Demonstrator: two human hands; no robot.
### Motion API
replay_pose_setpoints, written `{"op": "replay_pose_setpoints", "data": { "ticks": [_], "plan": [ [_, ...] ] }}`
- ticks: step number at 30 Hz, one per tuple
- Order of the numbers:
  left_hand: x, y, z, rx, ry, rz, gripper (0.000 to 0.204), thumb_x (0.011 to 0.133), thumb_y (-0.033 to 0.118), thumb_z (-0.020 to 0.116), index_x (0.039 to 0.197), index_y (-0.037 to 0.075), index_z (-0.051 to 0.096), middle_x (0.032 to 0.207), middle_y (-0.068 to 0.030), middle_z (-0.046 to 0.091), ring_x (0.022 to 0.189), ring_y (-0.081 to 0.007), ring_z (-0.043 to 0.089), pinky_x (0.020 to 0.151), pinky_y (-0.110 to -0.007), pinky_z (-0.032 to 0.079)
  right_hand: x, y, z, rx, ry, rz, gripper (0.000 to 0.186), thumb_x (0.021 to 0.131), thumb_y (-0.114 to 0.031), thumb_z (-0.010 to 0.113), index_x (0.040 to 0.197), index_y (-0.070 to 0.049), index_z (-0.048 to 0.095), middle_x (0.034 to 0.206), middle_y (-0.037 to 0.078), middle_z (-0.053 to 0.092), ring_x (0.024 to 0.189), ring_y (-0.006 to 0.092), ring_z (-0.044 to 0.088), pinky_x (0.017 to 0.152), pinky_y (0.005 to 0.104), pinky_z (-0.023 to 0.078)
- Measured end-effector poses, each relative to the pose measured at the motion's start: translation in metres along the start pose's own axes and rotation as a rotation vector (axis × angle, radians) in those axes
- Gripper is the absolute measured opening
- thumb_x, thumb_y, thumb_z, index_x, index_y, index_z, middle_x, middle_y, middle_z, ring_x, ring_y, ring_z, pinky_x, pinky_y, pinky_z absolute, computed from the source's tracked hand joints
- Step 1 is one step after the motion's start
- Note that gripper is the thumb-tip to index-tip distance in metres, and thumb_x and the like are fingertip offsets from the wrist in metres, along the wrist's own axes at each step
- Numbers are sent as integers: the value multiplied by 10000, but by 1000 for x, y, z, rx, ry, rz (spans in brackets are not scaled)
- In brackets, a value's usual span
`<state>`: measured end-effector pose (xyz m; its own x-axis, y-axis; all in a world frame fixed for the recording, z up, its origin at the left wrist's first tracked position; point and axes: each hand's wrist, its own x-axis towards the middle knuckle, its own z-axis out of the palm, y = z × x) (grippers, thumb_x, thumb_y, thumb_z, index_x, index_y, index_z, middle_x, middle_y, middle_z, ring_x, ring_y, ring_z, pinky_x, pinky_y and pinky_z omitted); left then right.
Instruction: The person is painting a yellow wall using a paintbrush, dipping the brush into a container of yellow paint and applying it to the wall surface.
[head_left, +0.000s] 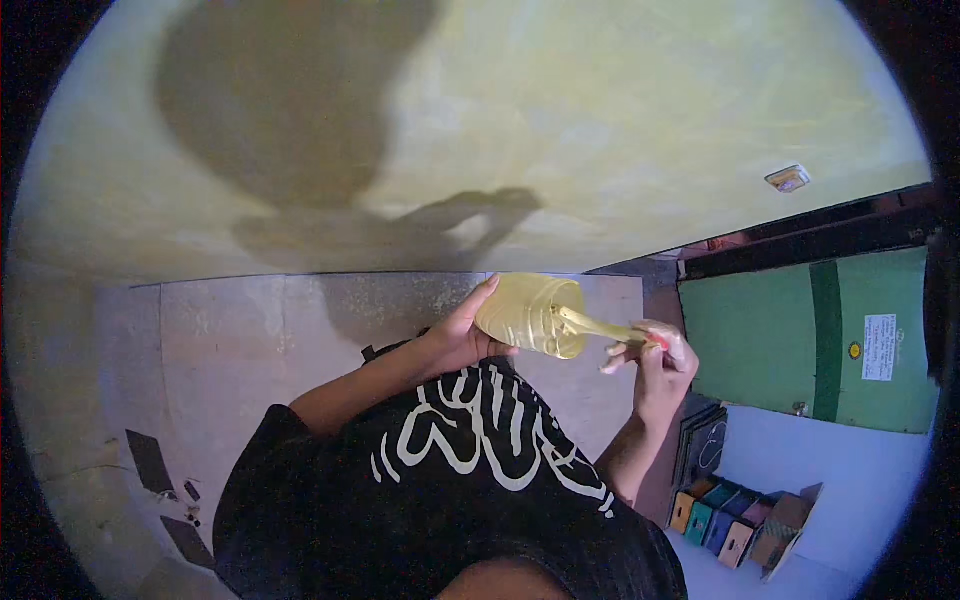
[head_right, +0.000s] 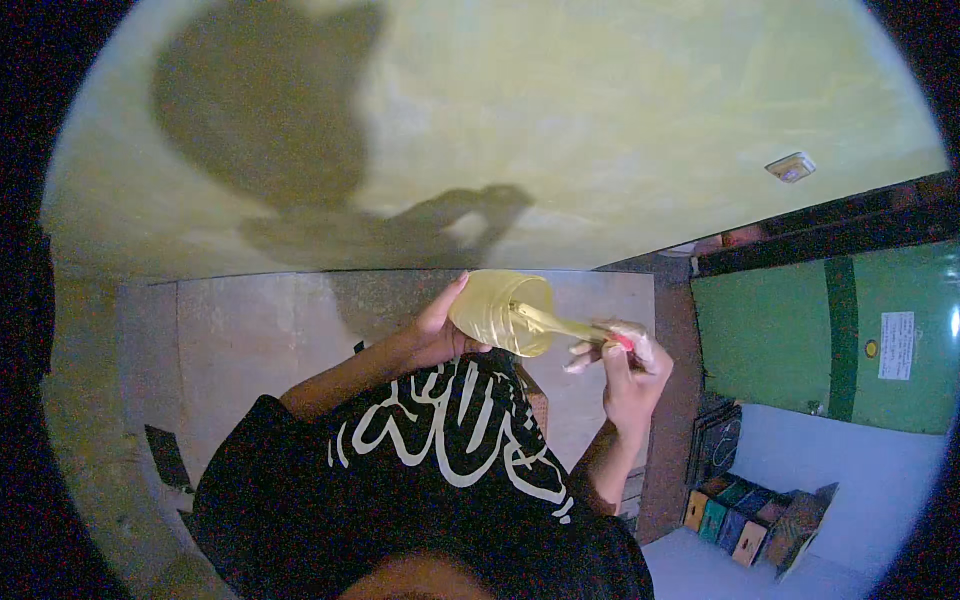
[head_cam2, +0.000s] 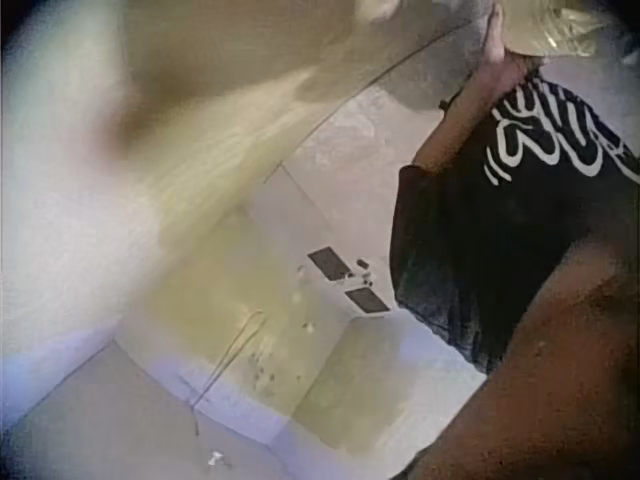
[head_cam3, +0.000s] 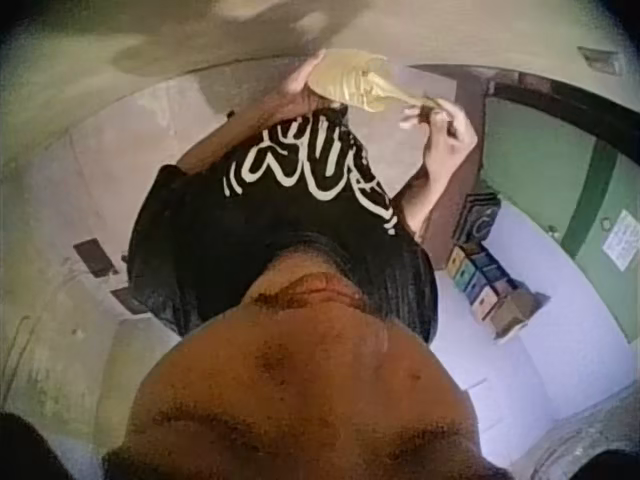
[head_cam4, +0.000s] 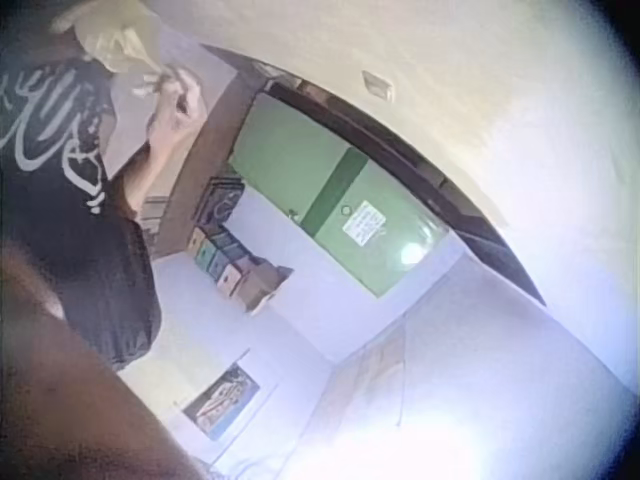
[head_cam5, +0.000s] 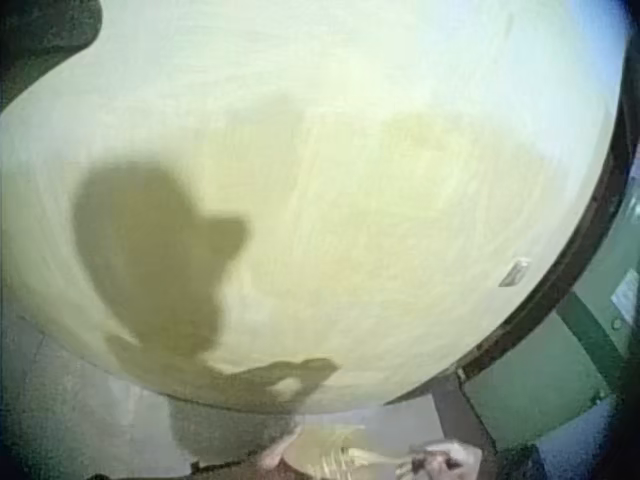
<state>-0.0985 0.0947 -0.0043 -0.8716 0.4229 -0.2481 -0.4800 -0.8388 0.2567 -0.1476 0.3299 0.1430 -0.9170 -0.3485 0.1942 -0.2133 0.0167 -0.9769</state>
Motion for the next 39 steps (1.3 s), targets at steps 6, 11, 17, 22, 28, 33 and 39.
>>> {"op": "replay_pose_setpoints", "data": {
  "ticks": [6, 11, 17, 22, 28, 33, 39],
  "plan": [
    [1, -2, -13, -36, -17, 50, 599, 1021, 554, 342, 1412, 107, 415, 1254, -118, 623, 1014, -242, 683, 751, -395, 619, -4, -2, 15, -64, 79, -5, 91, 890, -12, 644, 950, 52, 667, 903, 136, 684, 743, 197, 663, 689, 353, 575],
    [0, -5, -15, -41, -18, 82, 591, 1024, 531, 368, 1420, 94, 399, 1259, -125, 619, 1038, -248, 677, 763, -409, 618, -8, 18, 29, 222, 291, 118, 153, 906, -64, 665, 1014, 44, 654, 906, 119, 675, 760, 193, 668, 681, 350, 575],
    [-6, -2, -12, 45, 56, 143, 593, 1024, 515, 387, 1436, 89, 371, 1271, -129, 612, 1043, -253, 673, 744, -398, 621, -10, 22, 37, 283, 255, 78, 259, 973, -132, 562, 1137, 67, 587, 1000, 147, 658, 769, 237, 687, 664, 356, 586],
    [-4, -3, -18, -6, -17, 181, 579, 1027, 482, 401, 1443, 80, 362, 1272, -145, 610, 1044, -265, 675, 727, -406, 634, -11, 37, 39, 428, 300, 152, 272, 939, -121, 600, 1144, 58, 592, 1024, 124, 652, 878, 231, 668, 767, 349, 547],
    [-2, -4, -15, 14, 26, 199, 571, 1028, 481, 397, 1426, 71, 377, 1250, -157, 622, 1030, -260, 682, 709, -396, 641, -11, 44, 39, 610, 300, 181, 266, 929, -107, 587, 1148, 43, 593, 1036, 115, 653, 907, 222, 663, 813, 356, 530],
    [-8, -3, -13, 39, 72, 200, 568, 1029, 486, 383, 1417, 71, 390, 1263, -155, 614, 1023, -257, 684, 716, -395, 640, -13, 42, 43, 590, 308, 200, 251, 928, -105, 582, 1141, 27, 600, 1033, 103, 655, 909, 216, 664, 827, 359, 533],
    [-7, -11, -11, -13, 120, 254, 541, 1028, 469, 386, 1398, 76, 420, 1273, -124, 603, 1073, -251, 646, 762, -392, 592, -13, 53, 49, 685, 397, 316, 234, 950, -134, 533, 1114, 15, 605, 1042, 100, 647, 922, 204, 645, 827, 334, 518]
  ]
}}
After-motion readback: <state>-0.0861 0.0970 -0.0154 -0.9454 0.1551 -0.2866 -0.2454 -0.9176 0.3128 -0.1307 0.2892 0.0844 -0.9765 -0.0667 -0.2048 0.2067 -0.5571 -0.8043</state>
